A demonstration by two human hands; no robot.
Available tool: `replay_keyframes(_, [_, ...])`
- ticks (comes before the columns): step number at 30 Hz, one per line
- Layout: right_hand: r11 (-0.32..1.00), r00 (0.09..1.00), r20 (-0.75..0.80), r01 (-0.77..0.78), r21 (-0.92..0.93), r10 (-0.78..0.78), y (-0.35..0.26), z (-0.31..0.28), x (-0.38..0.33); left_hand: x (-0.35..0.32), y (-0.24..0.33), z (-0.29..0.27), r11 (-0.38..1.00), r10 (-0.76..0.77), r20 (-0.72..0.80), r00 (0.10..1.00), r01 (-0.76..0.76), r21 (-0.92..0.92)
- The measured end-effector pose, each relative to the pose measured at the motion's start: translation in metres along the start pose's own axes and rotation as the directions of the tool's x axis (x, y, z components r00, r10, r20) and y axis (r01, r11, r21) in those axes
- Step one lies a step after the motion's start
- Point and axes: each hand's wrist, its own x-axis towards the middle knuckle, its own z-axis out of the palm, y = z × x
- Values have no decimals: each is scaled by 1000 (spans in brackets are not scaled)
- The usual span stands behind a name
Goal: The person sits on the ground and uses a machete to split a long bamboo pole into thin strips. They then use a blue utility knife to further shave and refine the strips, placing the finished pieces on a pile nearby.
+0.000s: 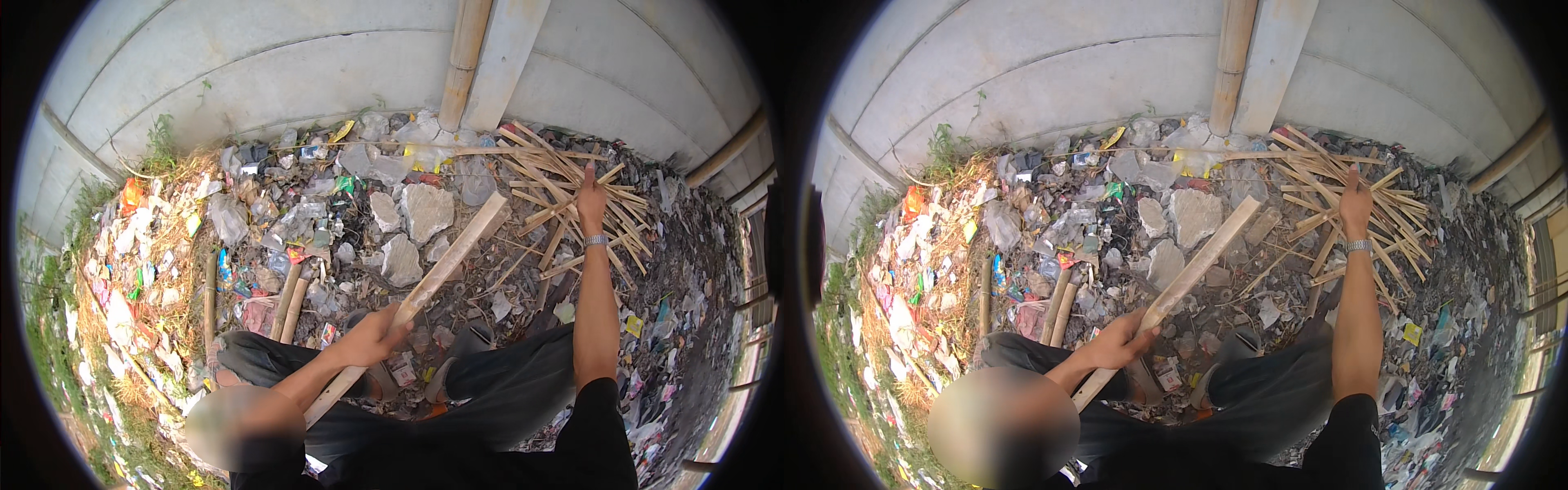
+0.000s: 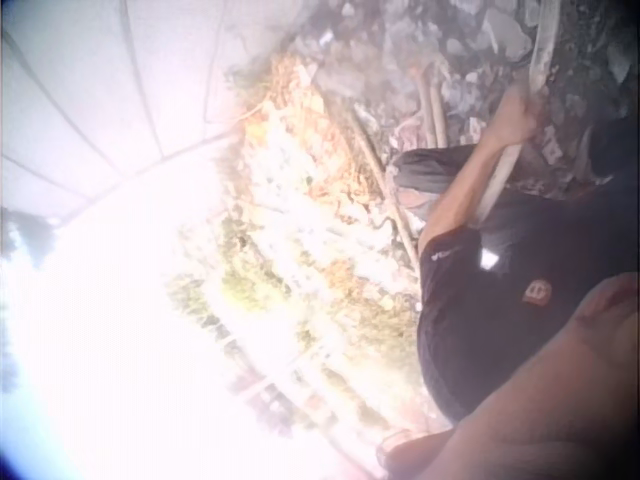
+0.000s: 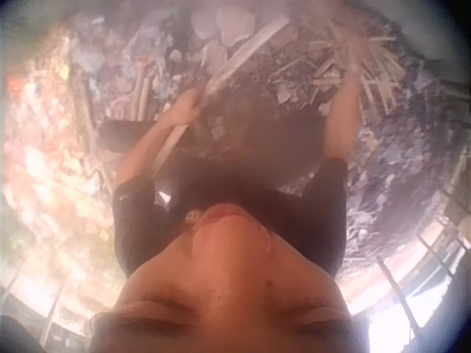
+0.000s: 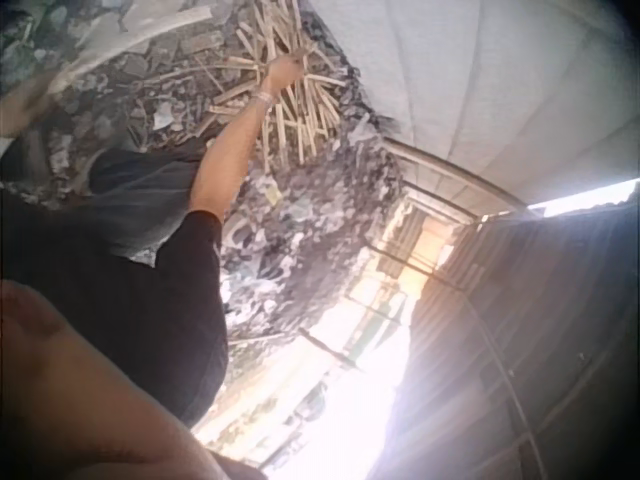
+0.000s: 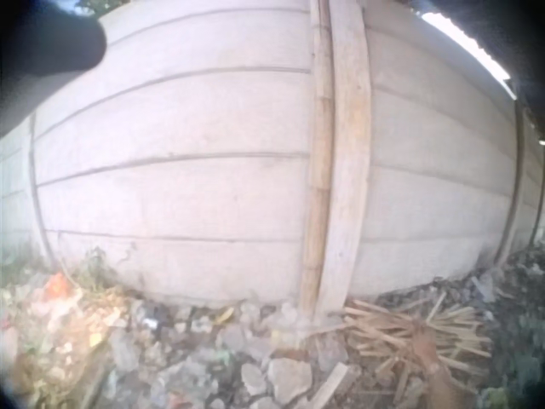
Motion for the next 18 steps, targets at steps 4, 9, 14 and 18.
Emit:
replay_keyframes(4, [974,965,164,186,129,-206,-56,7,-55,10,2,-18,998,-10,-120,993,17,59])
replay_keyframes(9, [843,627,575,475,253,-526,-135,28,-201,17,12,-27,999,15,-161,987,-20,-29])
replay_keyframes(14, [802,450,692,497,331,-564,-142,36,-269,20,0,-25,998,55,-168,984,-60,-27])
replay_keyframes(18, [796,438,700,513,322,-564,-139,45,-275,18,4,-23,994,113,-193,975,-112,16])
